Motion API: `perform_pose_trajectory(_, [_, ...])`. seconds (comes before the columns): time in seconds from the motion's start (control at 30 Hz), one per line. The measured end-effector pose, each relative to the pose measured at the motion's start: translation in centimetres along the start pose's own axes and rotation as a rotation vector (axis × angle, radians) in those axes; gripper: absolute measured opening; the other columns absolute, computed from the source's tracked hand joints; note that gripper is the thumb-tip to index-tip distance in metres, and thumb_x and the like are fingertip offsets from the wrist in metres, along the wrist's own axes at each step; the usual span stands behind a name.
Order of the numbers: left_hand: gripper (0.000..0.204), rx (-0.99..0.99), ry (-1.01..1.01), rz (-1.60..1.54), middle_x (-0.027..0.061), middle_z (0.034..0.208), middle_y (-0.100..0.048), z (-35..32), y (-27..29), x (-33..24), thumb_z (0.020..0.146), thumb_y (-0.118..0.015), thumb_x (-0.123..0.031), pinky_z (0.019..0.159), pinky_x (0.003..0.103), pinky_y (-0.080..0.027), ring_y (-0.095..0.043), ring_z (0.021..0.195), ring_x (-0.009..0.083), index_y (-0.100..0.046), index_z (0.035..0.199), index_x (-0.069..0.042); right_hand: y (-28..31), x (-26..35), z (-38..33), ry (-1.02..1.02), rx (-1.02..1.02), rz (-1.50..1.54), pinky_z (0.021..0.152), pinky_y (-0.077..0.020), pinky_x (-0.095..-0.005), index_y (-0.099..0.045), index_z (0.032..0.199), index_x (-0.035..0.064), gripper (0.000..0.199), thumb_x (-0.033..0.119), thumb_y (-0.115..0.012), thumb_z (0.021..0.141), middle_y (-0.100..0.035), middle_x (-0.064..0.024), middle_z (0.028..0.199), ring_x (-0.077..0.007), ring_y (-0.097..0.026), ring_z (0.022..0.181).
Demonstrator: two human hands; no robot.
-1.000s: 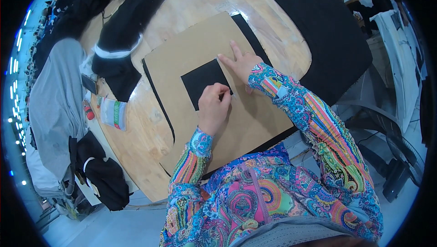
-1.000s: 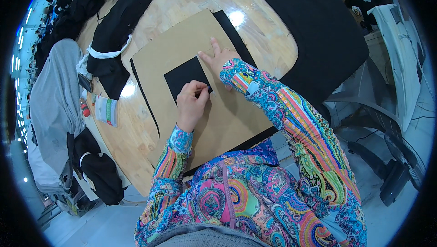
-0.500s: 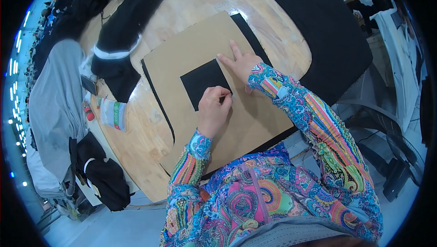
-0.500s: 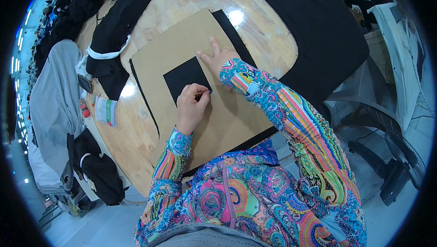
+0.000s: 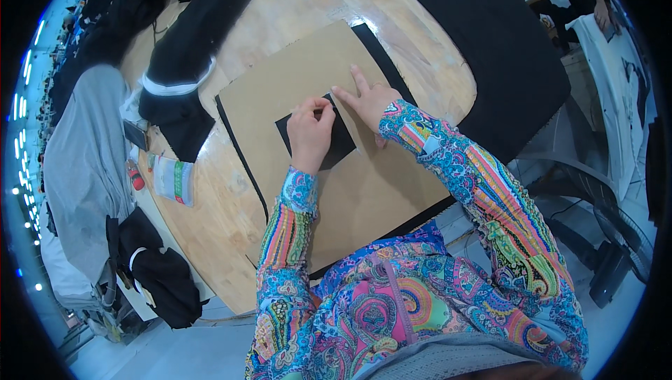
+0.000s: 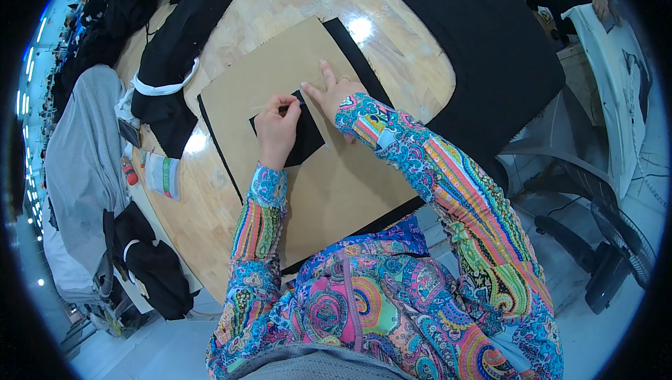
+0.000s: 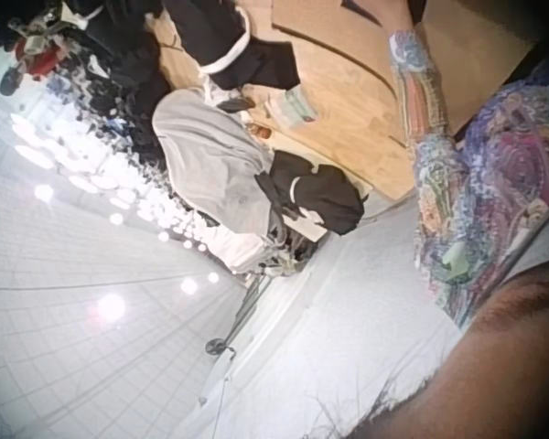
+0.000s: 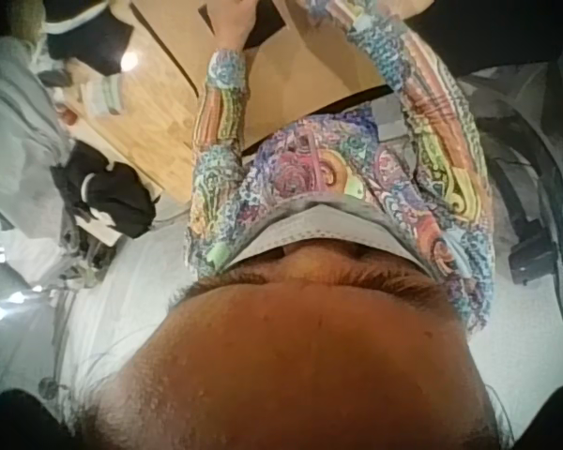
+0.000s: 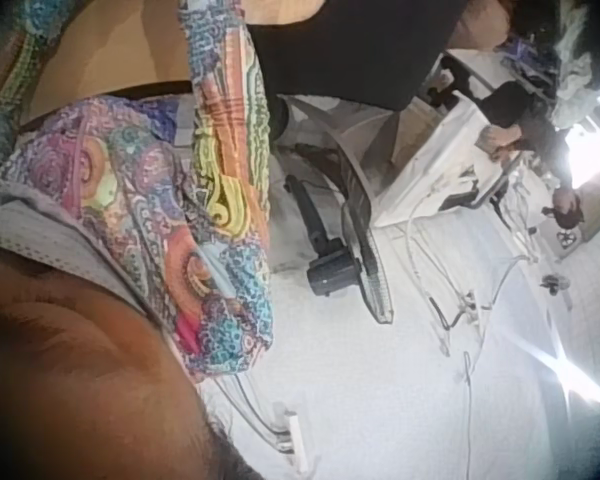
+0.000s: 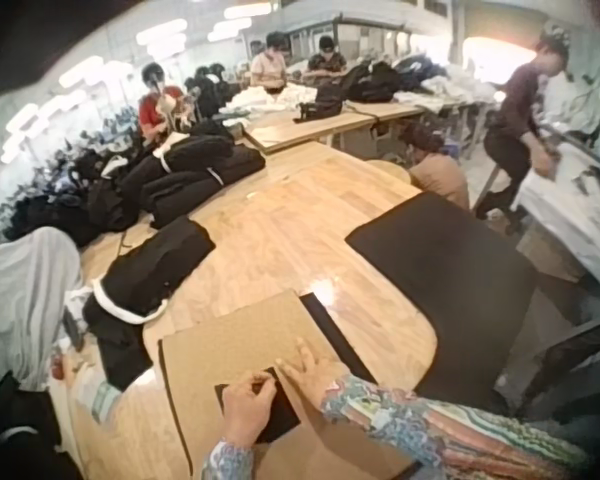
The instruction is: The person uses a cardboard template with a rectangular cutout to mark a black fabric piece on a wooden table. They place the template on the fabric, trace the cutout's outline with a pen, and then move the template to a new position to repeat the process.
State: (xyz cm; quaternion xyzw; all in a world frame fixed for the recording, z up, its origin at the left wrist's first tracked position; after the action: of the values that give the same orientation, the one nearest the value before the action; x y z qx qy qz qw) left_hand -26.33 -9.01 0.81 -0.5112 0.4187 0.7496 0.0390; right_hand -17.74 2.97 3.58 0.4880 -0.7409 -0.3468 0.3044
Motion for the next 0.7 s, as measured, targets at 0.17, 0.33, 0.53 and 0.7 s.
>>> perform_pose_trajectory(0.17, [0.015,-0.052,-0.008,0.002,0.0141,0.08,-0.069,1.8,0.2,0.4,0.083,-0.062,-0.014,0.067,0.03,-0.051,-0.068,0.073,0.0206,-0.064,0.087,0.0,0.1,0.2,-0.1,-0.008,0.005,-0.001,0.088,-0.0521,-0.0379,-0.008,0.148,0.0328,0.139,0.012,-0.092,0.04,-0.002,-0.0255,0.151,-0.0377,-0.055,0.111])
perform_pose_trajectory(0.33, [0.013,-0.048,-0.025,-0.001,0.0139,0.081,-0.067,1.8,-0.1,0.7,0.083,-0.062,-0.013,0.066,0.031,-0.051,-0.066,0.073,0.0226,-0.064,0.086,0.0,-0.1,0.0,0.1,0.002,0.004,0.012,0.088,-0.0519,-0.0378,-0.008,0.148,0.0328,0.138,0.012,-0.092,0.04,-0.002,-0.0253,0.151,-0.0376,-0.055,0.111])
perform_pose_trajectory(0.53, [0.006,0.023,-0.083,0.032,0.0122,0.078,-0.061,-1.9,0.1,-1.2,0.079,-0.063,-0.008,0.063,0.035,-0.05,-0.062,0.071,0.026,-0.062,0.083,-0.004,0.0,0.1,0.1,0.0,0.013,-0.001,0.089,-0.0515,-0.038,-0.007,0.148,0.0317,0.138,0.012,-0.092,0.041,-0.001,-0.0253,0.151,-0.0381,-0.055,0.111])
perform_pose_trajectory(0.7, [0.005,0.13,-0.113,0.052,0.0107,0.076,-0.059,-5.7,0.4,-2.6,0.077,-0.063,-0.006,0.062,0.036,-0.049,-0.06,0.072,0.0265,-0.06,0.08,-0.004,-0.1,0.2,0.1,-0.001,0.01,-0.021,0.089,-0.0518,-0.0378,-0.007,0.148,0.0319,0.138,0.013,-0.092,0.042,-0.001,-0.0248,0.151,-0.0383,-0.054,0.112])
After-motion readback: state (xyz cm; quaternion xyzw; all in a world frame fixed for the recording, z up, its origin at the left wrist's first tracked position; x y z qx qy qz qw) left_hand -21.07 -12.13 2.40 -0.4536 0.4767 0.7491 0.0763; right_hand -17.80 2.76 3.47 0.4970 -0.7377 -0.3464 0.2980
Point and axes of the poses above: each hand's wrist, its own z-axis towards the middle knuckle, its own y-axis out of the back of the hand, x = y × z, the point moved 3 cm from there along z, towards the middle knuckle
